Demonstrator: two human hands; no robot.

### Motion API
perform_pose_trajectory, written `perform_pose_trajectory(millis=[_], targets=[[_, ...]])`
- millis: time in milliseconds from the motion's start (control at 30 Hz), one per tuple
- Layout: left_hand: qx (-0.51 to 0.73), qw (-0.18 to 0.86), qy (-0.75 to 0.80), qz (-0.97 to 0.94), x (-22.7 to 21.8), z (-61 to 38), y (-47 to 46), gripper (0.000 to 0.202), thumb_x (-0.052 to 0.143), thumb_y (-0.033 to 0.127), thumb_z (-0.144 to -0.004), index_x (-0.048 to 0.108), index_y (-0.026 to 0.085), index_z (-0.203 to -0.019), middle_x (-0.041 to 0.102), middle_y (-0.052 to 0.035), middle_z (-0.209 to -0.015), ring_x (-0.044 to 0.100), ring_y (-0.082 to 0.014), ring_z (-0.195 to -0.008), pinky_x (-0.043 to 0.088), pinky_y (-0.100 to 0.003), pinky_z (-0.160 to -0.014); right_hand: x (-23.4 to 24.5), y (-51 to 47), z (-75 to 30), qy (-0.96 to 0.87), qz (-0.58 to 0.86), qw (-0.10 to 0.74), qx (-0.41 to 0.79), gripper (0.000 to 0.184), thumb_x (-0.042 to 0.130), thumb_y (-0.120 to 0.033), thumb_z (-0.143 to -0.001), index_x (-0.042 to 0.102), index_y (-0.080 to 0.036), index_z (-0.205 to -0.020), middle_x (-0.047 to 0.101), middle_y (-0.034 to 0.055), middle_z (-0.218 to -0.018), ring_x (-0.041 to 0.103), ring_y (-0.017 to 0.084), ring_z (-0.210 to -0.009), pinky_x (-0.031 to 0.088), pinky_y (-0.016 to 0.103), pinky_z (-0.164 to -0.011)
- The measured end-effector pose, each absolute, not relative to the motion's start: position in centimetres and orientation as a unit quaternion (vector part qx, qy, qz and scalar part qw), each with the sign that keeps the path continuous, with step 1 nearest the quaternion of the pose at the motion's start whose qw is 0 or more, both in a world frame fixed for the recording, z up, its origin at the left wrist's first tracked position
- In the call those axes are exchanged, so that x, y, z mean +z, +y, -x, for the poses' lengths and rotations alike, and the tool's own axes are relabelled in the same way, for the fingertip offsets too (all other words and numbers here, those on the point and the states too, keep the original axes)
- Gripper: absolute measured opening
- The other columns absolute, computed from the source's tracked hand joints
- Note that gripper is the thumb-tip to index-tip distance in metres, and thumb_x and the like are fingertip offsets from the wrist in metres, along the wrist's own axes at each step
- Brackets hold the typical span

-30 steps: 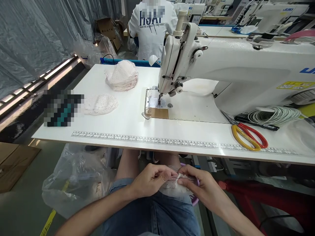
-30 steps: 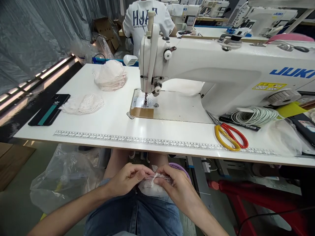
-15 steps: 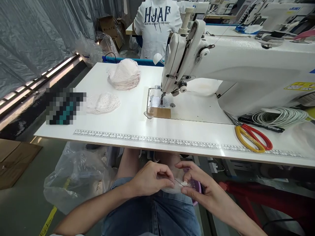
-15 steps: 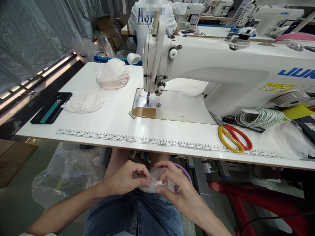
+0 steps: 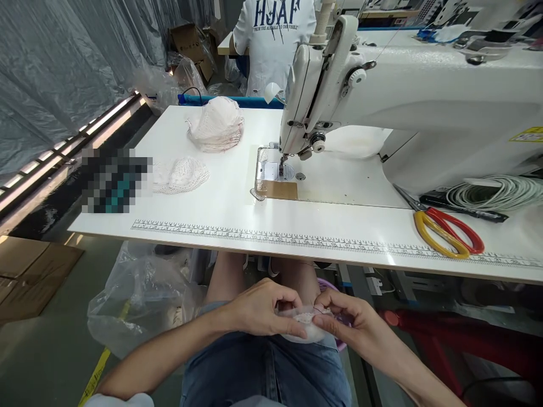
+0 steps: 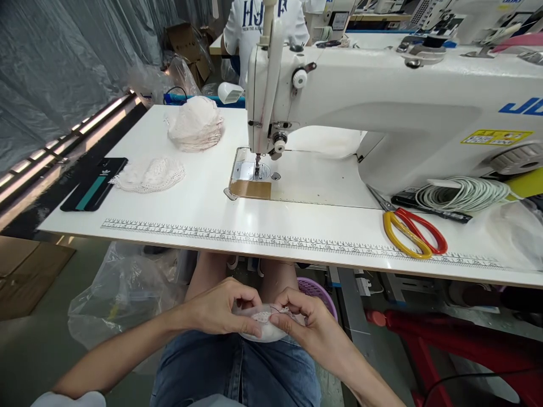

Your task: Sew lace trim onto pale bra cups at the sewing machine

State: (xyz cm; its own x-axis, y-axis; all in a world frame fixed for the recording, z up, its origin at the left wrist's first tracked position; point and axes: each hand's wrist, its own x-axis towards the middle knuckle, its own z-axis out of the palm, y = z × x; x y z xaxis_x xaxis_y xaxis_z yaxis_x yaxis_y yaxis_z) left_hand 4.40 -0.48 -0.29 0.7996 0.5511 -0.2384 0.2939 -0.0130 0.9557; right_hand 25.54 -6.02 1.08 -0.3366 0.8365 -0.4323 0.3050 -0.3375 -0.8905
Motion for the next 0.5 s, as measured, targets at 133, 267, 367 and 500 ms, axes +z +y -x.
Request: perform_pose_trajectory(millis=[133,267,367,500], targets=[[0.115,0.640,0.299,-0.698,-0.43,-4.89,-0.32,0.026,0.072,0.038,-0.073,0.066,0.012,-0.074,0.044,0.0058,-0.059,0.038,-0.0057,-0.056,0.027,-0.017,-0.051,1.13,-6.00,-25.44,-0.541,0.534,0.198,0.619,0.028,0.060,-0.046,-0.083,0.067,-0.019,-0.080,0.062,0.0016,-0.074,0.051,0.013,-0.062,0.042,0.020,-0.048],[0.142,0.635,0.291,-0.701,-0.67,-4.79,-0.06,0.025,0.075,0.035,-0.070,0.065,0.012,-0.068,0.054,0.0016,-0.072,0.049,-0.0080,-0.065,0.034,-0.018,-0.059,1.00,-5.67,-25.21,-0.555,0.529,0.200,0.610,0.033,0.059,-0.048,-0.083,0.070,-0.018,-0.076,0.064,0.0038,-0.075,0.053,0.014,-0.060,0.041,0.021,-0.047],[0.126,0.654,0.288,-0.689,-0.74,-4.47,0.03,0.023,0.072,0.033,-0.073,0.067,0.011,-0.069,0.056,0.0015,-0.069,0.049,-0.0081,-0.064,0.035,-0.018,-0.058,1.05,-5.38,-25.19,-0.556,0.511,0.205,0.622,0.039,0.055,-0.051,-0.085,0.069,-0.017,-0.074,0.059,0.0024,-0.067,0.050,0.013,-0.058,0.040,0.021,-0.047],[0.107,0.674,0.284,-0.674,-0.78,-4.36,0.03,0.017,0.071,0.028,-0.074,0.070,0.011,-0.075,0.060,0.0008,-0.068,0.052,-0.0089,-0.064,0.036,-0.017,-0.057,1.07,-5.31,-25.22,-0.567,0.498,0.197,0.626,0.039,0.054,-0.051,-0.086,0.069,-0.016,-0.075,0.054,0.0006,-0.064,0.048,0.012,-0.059,0.039,0.022,-0.050]])
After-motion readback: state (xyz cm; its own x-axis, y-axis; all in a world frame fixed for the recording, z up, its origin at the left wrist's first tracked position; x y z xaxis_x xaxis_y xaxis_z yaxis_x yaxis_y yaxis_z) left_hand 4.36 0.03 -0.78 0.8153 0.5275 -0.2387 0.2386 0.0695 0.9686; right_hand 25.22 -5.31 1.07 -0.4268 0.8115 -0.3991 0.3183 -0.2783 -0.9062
